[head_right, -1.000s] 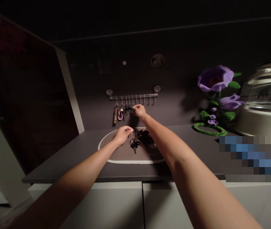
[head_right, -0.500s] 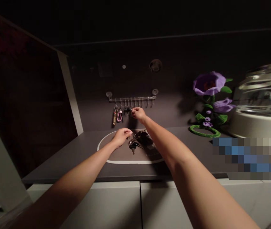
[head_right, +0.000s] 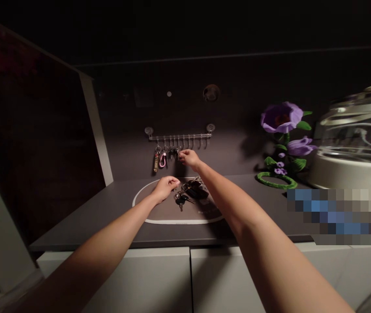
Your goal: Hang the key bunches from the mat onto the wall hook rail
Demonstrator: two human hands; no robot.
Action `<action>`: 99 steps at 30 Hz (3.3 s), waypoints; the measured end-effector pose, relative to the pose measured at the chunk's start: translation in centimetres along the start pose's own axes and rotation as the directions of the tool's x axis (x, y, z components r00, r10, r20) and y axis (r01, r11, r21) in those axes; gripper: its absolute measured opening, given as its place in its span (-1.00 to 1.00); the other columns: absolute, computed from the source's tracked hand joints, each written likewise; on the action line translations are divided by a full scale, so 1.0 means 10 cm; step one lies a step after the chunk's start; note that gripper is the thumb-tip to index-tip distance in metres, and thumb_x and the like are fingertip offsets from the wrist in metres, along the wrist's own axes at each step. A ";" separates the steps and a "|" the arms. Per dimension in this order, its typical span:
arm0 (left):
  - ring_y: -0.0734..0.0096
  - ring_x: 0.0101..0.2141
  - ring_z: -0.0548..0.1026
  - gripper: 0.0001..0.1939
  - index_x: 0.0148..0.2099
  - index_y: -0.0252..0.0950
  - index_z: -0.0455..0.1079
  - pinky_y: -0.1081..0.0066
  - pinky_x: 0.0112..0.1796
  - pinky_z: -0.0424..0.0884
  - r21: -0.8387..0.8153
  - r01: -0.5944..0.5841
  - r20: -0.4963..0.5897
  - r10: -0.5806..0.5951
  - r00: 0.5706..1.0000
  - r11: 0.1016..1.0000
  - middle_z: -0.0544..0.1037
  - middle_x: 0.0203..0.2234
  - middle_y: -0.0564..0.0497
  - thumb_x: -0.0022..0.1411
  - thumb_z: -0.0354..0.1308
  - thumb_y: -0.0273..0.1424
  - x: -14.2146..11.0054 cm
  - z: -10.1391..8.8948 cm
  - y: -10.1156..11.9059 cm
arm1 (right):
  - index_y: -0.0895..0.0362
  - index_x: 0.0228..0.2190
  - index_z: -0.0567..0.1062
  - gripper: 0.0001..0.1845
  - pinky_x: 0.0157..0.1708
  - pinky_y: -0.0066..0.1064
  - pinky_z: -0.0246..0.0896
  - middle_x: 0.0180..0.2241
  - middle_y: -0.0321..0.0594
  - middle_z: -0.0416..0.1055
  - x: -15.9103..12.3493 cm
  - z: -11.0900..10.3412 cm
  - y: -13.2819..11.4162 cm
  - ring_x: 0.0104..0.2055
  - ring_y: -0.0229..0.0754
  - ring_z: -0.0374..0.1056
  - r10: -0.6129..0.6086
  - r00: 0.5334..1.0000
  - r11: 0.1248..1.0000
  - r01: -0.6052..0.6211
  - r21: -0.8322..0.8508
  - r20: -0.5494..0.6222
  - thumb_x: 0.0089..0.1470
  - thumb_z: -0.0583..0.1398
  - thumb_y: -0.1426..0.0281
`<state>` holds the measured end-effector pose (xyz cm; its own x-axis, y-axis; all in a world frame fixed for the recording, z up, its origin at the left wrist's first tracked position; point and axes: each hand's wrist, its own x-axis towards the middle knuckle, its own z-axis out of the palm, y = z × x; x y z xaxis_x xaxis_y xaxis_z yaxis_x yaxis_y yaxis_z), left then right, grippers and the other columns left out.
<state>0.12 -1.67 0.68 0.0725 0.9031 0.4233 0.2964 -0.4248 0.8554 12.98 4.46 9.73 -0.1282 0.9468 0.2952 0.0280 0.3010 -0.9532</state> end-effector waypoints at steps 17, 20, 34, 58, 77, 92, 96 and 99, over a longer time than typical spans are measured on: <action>0.56 -0.55 0.27 -0.79 -0.43 -0.38 0.40 0.48 -0.42 0.20 -0.037 -0.011 0.062 0.013 0.998 0.999 0.41 -0.61 0.08 -0.07 0.18 -0.30 -0.03 -0.01 0.03 | 0.18 -0.39 0.38 -0.89 -0.45 -0.53 0.24 -0.38 -0.23 0.41 -0.24 -0.08 0.11 -0.47 -0.38 0.34 0.001 0.999 1.000 -0.002 0.026 0.034 -0.05 0.20 0.46; 0.54 -0.54 0.28 -0.77 -0.45 -0.39 0.40 0.47 -0.40 0.21 -0.025 -0.025 0.104 0.027 0.994 0.999 0.42 -0.60 0.07 -0.07 0.18 -0.28 -0.06 -0.02 0.05 | 0.18 -0.37 0.38 -0.86 -0.42 -0.53 0.24 -0.35 -0.21 0.42 -0.33 -0.11 0.14 -0.44 -0.38 0.34 -0.009 1.000 0.999 0.008 0.043 0.021 -0.07 0.21 0.45; 0.48 -0.48 0.34 -0.66 -0.38 -0.39 0.44 0.46 -0.37 0.23 0.169 -0.059 0.353 -0.004 0.936 0.984 0.48 -0.50 0.01 -0.05 0.13 -0.17 -0.21 -0.19 0.26 | 0.19 -0.37 0.43 -0.73 -0.29 -0.43 0.19 -0.42 -0.22 0.43 -0.74 -0.35 0.38 -0.37 -0.31 0.32 -0.188 0.981 0.982 0.187 -0.024 -0.041 -0.14 0.23 0.29; 0.58 -0.67 0.22 -0.84 -0.66 -0.35 0.31 0.50 -0.55 0.10 0.162 0.218 0.139 -0.241 0.961 0.962 0.32 -0.78 0.11 -0.17 0.18 -0.40 -0.04 -0.40 0.04 | 0.18 -0.36 0.43 -0.76 -0.22 -0.35 0.22 -0.42 -0.22 0.44 -0.73 -0.50 0.57 -0.36 -0.26 0.36 -0.264 0.957 0.948 0.235 -0.215 -0.120 -0.11 0.17 0.30; 0.61 -0.60 0.28 -0.83 -0.53 -0.36 0.33 0.52 -0.49 0.19 -0.226 0.088 -0.270 -0.149 0.951 0.970 0.36 -0.67 0.12 -0.19 0.27 -0.42 -0.01 -0.43 0.20 | 0.18 -0.36 0.42 -0.72 -0.30 -0.39 0.19 -0.45 -0.24 0.39 -0.85 -0.46 0.38 -0.40 -0.30 0.31 -0.226 0.965 0.973 0.217 -0.080 -0.135 -0.15 0.19 0.27; 0.56 -0.45 0.36 -0.66 -0.42 -0.36 0.37 0.50 -0.37 0.27 -0.390 -0.009 -0.110 -0.037 0.993 0.921 0.46 -0.51 0.04 -0.25 0.32 -0.26 -0.08 -0.31 0.41 | 0.15 -0.28 0.42 -0.61 -0.27 -0.39 0.21 -0.34 -0.21 0.41 -1.00 -0.27 0.22 -0.29 -0.26 0.30 -0.290 0.955 0.957 0.290 -0.007 0.057 -0.15 0.23 0.17; 0.58 -0.47 0.35 -0.65 -0.42 -0.37 0.36 0.49 -0.35 0.26 -0.406 -0.016 -0.064 -0.011 0.998 0.914 0.44 -0.53 0.07 -0.27 0.33 -0.27 -0.11 -0.25 0.43 | 0.13 -0.25 0.42 -0.62 -0.21 -0.39 0.20 -0.27 -0.22 0.40 -1.04 -0.20 0.22 -0.24 -0.26 0.30 -0.302 0.942 0.953 0.304 0.010 0.144 -0.12 0.21 0.18; 0.57 -0.46 0.35 -0.64 -0.42 -0.37 0.36 0.48 -0.34 0.26 -0.396 -0.022 -0.049 0.002 0.999 0.918 0.44 -0.53 0.07 -0.27 0.33 -0.26 -0.12 -0.22 0.43 | 0.13 -0.27 0.41 -0.65 -0.24 -0.42 0.19 -0.32 -0.26 0.39 -1.05 -0.18 0.23 -0.30 -0.30 0.28 -0.312 0.928 0.947 0.321 -0.015 0.202 -0.10 0.20 0.18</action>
<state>-0.80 -4.75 4.50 0.0263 0.8978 0.4396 -0.1068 -0.4347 0.8942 16.18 -4.57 4.59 -0.3280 0.7621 0.5583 0.0007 0.5911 -0.8066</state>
